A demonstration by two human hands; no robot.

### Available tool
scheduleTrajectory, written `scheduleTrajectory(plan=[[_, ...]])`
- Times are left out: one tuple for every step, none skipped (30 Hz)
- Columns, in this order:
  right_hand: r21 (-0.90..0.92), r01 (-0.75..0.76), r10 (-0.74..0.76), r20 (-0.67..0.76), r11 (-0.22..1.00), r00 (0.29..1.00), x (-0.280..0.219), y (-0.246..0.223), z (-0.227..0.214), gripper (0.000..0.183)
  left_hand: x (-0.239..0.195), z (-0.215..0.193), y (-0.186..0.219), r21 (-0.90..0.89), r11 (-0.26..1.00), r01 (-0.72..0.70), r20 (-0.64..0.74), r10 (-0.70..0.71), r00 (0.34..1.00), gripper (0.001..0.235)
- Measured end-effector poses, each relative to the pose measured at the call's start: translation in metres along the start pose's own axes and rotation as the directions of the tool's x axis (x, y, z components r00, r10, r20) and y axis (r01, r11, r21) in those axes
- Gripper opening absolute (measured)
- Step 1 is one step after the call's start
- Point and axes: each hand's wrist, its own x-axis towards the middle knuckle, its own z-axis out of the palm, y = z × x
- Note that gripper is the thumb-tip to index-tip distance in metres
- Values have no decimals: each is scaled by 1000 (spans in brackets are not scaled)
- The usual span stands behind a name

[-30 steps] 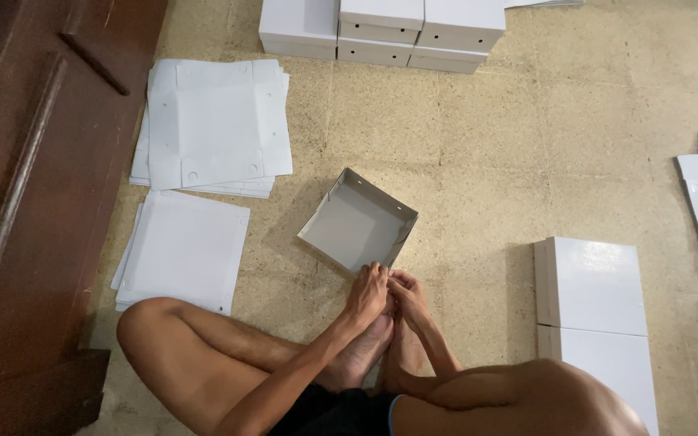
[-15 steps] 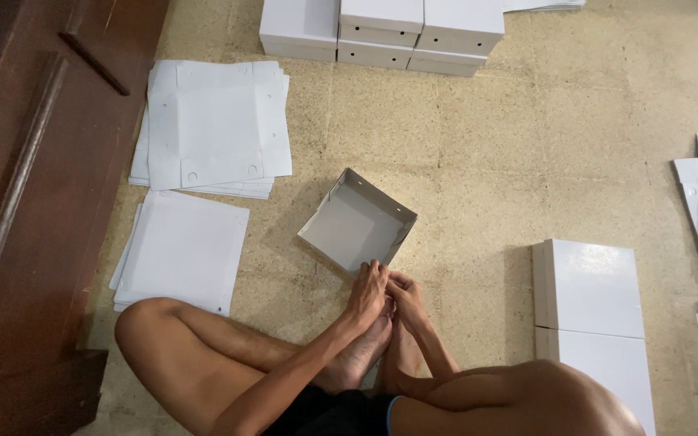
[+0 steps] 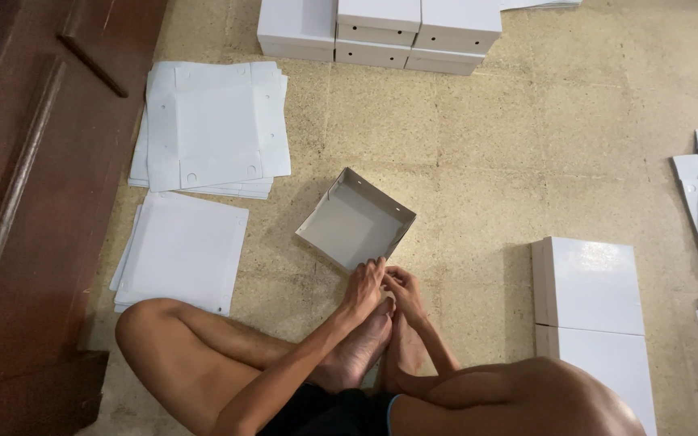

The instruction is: The person sits on the floor and assembles a small cardboard box by folding the flaps and securing them with small fasteners. They then place a flat white sheet inside the box and continue to adjust the box's edges.

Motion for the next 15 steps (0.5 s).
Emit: scheduleTrajectory(plan=[[0, 0, 0, 2, 1000, 1000, 6, 2, -8, 21, 0, 7, -7, 1, 1000, 2, 0, -2, 1000, 31], [-200, 124, -130, -17, 972, 991, 12, 3, -16, 23, -1, 15, -13, 27, 999, -19, -1, 19, 1000, 31], [-394, 234, -259, -9, 889, 966, 19, 5, -25, 29, -1, 23, -20, 53, 998, -39, 0, 39, 999, 32], [-395, 232, -257, -9, 889, 966, 19, -5, -30, 29, -2, 25, -28, 51, 998, -38, 1, 38, 999, 32], [-579, 351, -365, 98, 736, 926, 20, -15, -35, 37, -4, 27, -36, -76, 996, -55, 12, 56, 998, 30], [-717, 452, -441, 222, 531, 870, 21, -25, -40, 47, -5, 29, -44, -202, 977, -72, 20, 78, 997, 28], [-718, 450, -440, 221, 530, 871, 21, -29, -40, 47, -6, 22, -46, -203, 976, -73, 21, 79, 997, 28], [-794, 514, -413, 371, 324, 832, 21, -32, -38, 45, -7, 15, -48, -221, 974, -50, 54, 63, 997, 19], [-815, 570, -350, 507, 102, 788, 22, -36, -37, 44, -8, 8, -51, -238, 971, -25, 87, 47, 995, 12], [-816, 569, -348, 506, 103, 789, 32, -12, -39, 44, -5, 14, -59, -239, 971, -25, 89, 48, 995, 12], [-809, 586, -256, 575, -37, 777, 41, 11, -40, 41, -2, 20, -66, -251, 968, -12, 112, 41, 993, 11], [-779, 602, -155, 626, -175, 764, 52, 34, -40, 39, 2, 25, -75, -261, 965, 1, 135, 35, 990, 16], [-780, 601, -156, 625, -175, 765, 50, 26, -34, 39, 5, 35, -79, -261, 965, 0, 135, 36, 990, 16], [-781, 615, -63, 623, -110, 779, 46, 19, -28, 29, 6, 46, -82, -12, 995, -103, 133, 104, 986, 9], [-782, 622, 30, 621, -44, 783, 43, 12, -22, 25, 8, 57, -85, 238, 950, -201, 149, 169, 974, 10]])
